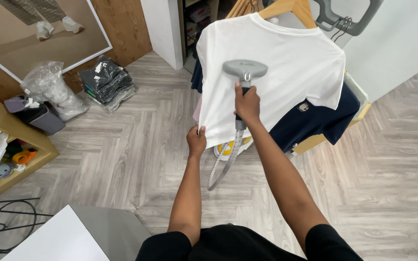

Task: Using a handheld garment steamer to remove wrinkles from a t-shirt hanging on a retail rack.

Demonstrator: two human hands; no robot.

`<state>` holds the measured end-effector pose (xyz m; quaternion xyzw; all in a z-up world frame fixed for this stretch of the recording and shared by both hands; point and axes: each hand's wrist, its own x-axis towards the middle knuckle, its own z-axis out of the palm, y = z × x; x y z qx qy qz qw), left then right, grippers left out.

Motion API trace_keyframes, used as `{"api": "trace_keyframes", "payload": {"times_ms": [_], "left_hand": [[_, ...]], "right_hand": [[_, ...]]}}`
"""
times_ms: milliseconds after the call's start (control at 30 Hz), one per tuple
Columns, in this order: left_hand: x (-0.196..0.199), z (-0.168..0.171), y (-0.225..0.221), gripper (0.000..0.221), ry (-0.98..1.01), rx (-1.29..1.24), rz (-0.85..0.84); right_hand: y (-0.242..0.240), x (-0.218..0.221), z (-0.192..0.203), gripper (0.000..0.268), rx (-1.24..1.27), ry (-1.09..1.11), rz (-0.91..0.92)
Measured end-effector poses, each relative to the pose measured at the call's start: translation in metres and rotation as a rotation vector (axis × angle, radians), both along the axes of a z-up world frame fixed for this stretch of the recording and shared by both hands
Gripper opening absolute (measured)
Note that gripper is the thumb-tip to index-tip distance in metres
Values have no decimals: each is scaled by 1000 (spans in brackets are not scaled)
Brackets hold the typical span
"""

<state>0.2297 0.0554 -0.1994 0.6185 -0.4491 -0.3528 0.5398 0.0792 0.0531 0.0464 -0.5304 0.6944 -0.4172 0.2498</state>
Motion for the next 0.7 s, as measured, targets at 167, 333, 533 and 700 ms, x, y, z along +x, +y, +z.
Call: {"api": "trace_keyframes", "payload": {"times_ms": [167, 333, 533, 700], "left_hand": [[7, -18, -15, 25, 67, 77, -35], [20, -14, -17, 26, 38, 65, 21], [35, -19, -16, 28, -134, 32, 26], [44, -35, -19, 27, -144, -35, 2]], "right_hand": [[27, 34, -96, 66, 342, 83, 58], [12, 36, -129, 56, 246, 0, 47], [-11, 39, -32, 52, 60, -14, -41], [6, 59, -63, 50, 60, -24, -45]]}}
